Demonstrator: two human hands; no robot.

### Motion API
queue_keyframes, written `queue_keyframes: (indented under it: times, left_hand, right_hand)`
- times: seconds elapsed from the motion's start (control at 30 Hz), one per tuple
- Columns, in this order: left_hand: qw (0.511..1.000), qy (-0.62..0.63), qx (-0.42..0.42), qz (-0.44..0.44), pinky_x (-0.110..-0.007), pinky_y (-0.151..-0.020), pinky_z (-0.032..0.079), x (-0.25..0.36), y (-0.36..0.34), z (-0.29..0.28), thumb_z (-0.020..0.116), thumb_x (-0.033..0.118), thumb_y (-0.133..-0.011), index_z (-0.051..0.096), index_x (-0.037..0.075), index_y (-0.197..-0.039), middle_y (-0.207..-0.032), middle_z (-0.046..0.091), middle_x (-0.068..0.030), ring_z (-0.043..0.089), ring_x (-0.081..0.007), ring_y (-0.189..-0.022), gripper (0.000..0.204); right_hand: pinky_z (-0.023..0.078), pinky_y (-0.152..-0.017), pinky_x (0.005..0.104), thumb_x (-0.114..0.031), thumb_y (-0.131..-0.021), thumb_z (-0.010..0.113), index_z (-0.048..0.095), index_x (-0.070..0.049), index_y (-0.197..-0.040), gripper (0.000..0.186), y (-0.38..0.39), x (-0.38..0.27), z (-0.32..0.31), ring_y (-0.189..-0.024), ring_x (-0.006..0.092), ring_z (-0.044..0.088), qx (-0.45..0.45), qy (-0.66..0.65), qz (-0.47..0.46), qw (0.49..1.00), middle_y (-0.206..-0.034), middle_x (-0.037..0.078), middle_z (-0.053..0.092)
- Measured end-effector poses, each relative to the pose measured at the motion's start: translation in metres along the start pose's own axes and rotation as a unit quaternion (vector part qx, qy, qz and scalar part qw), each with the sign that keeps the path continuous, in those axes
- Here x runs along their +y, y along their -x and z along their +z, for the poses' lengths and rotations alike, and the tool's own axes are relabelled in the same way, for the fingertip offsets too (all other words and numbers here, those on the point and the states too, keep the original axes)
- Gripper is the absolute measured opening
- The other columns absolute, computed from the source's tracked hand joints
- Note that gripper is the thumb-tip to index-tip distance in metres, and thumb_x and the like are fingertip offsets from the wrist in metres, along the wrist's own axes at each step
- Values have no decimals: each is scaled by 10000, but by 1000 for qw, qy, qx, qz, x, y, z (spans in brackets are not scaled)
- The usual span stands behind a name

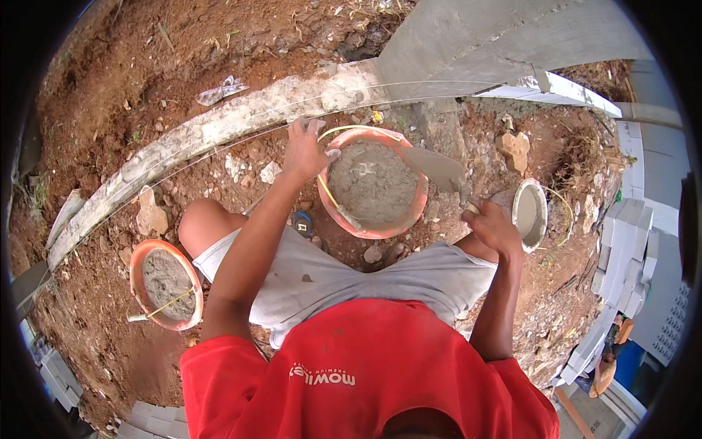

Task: The person scoops wet cement from a bucket using a trowel and applies it to a narrow trench along a concrete edge. The person repeatedly fills the trench with cement and smooths the surface with the trowel.

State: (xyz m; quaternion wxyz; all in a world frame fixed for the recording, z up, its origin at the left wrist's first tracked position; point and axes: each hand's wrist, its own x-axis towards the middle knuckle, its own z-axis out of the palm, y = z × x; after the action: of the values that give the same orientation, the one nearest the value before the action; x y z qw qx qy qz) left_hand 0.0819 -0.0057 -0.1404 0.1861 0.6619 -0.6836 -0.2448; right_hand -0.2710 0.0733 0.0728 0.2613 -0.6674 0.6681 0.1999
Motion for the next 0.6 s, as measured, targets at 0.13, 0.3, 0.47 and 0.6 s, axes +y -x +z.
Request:
queue_keyframes:
  times: [0.13,0.3,0.47,0.6]
  left_hand:
    - [958,151,-184,-162,-441,-890,551,-35,-4,35,860,592,-778,755,-24,-1022,-1063,745,-203,722,-311,-956,671]
    - [935,253,-154,-197,-470,-804,581,-36,0,59,865,576,-762,763,-82,-926,-902,769,-250,772,-381,-888,686]
    - [911,314,-127,-237,-468,-813,582,-85,11,70,914,417,-711,754,-90,-1010,-1020,769,-270,769,-369,-942,610]
    - [887,366,-165,-229,-419,-709,564,-56,37,59,897,237,-747,751,-87,-940,-868,761,-202,743,-282,-768,405]
  right_hand:
    - [558,-974,514,-245,-877,612,747,49,-1119,405,-113,-25,43,-1094,454,714,-21,48,84,995,-1135,297,735]
    - [608,-894,456,-126,-815,649,797,-28,-1083,321,-179,-104,111,-1009,386,768,-29,160,-2,987,-1100,239,771]
    - [616,-811,463,-61,-765,670,736,85,-999,283,-116,-148,142,-906,397,774,-28,132,-63,989,-974,297,753]
    - [608,-800,481,-66,-774,683,689,104,-1016,296,-54,-140,148,-913,417,761,45,73,-54,995,-970,303,736]
